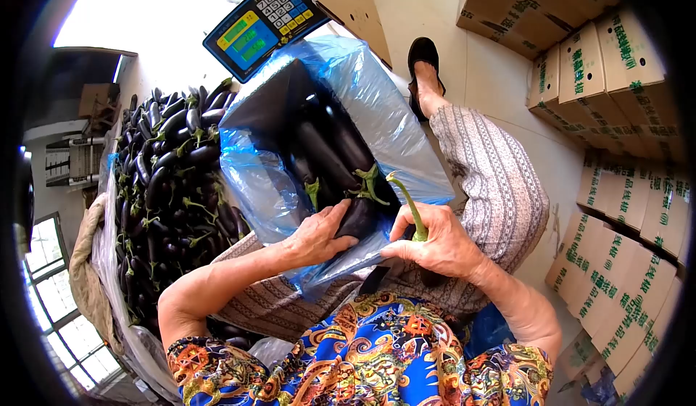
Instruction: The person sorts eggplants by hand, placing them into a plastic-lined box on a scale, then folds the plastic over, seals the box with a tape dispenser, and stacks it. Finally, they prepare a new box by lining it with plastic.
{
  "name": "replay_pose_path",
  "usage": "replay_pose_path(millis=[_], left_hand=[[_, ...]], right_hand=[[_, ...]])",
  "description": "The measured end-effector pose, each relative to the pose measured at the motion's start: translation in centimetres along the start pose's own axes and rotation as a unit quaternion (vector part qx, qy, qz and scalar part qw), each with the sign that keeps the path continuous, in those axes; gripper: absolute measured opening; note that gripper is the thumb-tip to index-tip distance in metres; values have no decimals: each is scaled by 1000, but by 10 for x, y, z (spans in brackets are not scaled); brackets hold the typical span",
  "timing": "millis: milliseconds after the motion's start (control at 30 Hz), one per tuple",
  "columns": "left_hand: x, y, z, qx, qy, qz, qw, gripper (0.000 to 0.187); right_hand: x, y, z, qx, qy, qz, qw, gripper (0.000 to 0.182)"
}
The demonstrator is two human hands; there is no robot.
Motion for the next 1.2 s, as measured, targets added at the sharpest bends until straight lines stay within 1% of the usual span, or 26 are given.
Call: replay_pose_path(millis=[33, 133, 233, 333, 400, 467, 567, 600, 633, 667, 700, 733, 767, 800, 833, 900, 933, 1000, 1033, 1100, 1133, 1200], left_hand=[[-2, -1, -1, 1, -10, -16, 1000, 79], [7, 9, 1, -8, -3, -56, 998, 78], [8, 3, -2, -12, -9, -75, 997, 78], [-4, -23, -17, 10, -18, -106, 994, 80], [-5, -29, -22, 23, -15, -144, 989, 83], [1, -24, -20, 3, -33, -205, 978, 84], [-9, -21, -25, 5, -76, -267, 961, 82], [-14, -29, -28, 14, -83, -283, 955, 82], [-15, -33, -31, 27, -89, -299, 950, 82], [-15, -36, -30, 71, -97, -315, 941, 71], [-13, -30, -32, 79, -96, -298, 946, 67], [-8, -16, -33, 88, -94, -279, 952, 63], [-4, 0, -35, 97, -92, -260, 956, 58], [11, 30, -28, 160, -126, -248, 947, 49], [20, 54, -25, 256, -187, -229, 920, 48], [30, 77, -30, 360, -213, -317, 851, 44], [27, 79, -35, 387, -213, -346, 828, 43], [18, 73, -48, 436, -216, -402, 775, 42], [16, 72, -52, 411, -200, -411, 789, 42], [10, 71, -59, 354, -167, -431, 813, 42], [15, 77, -54, 368, -221, -424, 798, 32], [20, 84, -43, 320, -248, -459, 791, 24]], right_hand=[[0, 0, 0, -1, -2, -4, 1000, 26], [-4, -3, -3, -10, 73, 22, 997, 24], [-2, -1, -6, -21, 28, -10, 999, 23], [0, -5, -7, -35, 17, -9, 999, 22], [0, -4, -7, -31, 10, -12, 999, 21], [3, -6, -5, -19, 5, -26, 999, 21], [-6, -6, -7, 31, 117, 17, 992, 22], [4, -5, -3, -18, 65, 16, 998, 31], [-4, -3, -6, -21, 5, 0, 1000, 34], [-19, 3, -6, -22, -56, -16, 998, 38], [-31, 7, -3, -22, -119, -33, 992, 41], [-41, 12, -2, -10, -107, -57, 993, 50], [-59, 18, -3, 1, -103, -76, 992, 50], [-69, 24, -3, 9, -92, -79, 993, 50], [-75, 26, -5, 3, -92, -68, 993, 50], [-88, 27, -15, -25, -105, -32, 994, 51], [-93, 25, -23, -47, -119, -5, 992, 52], [-78, 10, -43, -123, -105, 39, 986, 56], [-67, 2, -52, -158, -101, 57, 981, 59], [-54, -6, -68, -192, -149, 84, 966, 66], [-43, -8, -76, -203, -167, 84, 961, 70], [-24, -12, -89, -207, -207, 89, 952, 79]])
Point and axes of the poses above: each hand's wrist, its own z-axis away from the middle knuckle, its own y-axis out of the back of the hand, x = y × z, the point moved 5 cm from there along -z, towards the middle knuckle, and after that the axes turned 11 degrees about y, right-handed, at the moved point
